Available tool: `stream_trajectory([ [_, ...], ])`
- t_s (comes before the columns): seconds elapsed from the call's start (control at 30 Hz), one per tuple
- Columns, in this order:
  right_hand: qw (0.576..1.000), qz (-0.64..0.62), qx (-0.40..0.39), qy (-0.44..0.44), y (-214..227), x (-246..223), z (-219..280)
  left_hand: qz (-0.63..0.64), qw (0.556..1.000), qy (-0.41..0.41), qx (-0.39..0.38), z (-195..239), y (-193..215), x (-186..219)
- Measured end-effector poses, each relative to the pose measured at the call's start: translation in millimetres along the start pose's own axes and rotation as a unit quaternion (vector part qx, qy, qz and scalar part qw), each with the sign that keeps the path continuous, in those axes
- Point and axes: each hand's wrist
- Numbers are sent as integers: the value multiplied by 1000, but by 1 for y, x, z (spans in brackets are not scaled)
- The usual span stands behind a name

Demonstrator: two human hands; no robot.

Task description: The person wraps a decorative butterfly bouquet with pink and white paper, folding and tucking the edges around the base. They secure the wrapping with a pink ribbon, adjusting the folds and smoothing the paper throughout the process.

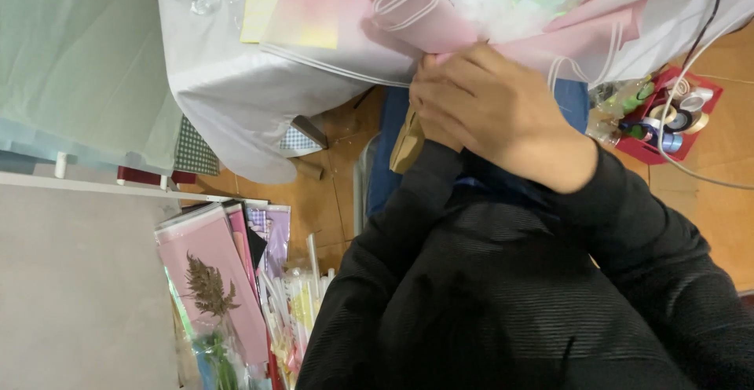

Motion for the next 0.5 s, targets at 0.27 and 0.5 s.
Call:
stream_trajectory([
  [0.27, 934, 345, 1, 90, -101, 28, -88, -1, 999, 13, -48, -7, -3, -4],
  [0.5, 880, 319, -347, -50, -104, -4, -117, -1, 995, 30, -100, 0, -4, -9],
])
Point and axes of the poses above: each hand's wrist, its own z-axis away from the middle knuckle, its own y-axis out of the back of the hand, x = y × z, and after that the axes turned 4 degrees about y, right-handed
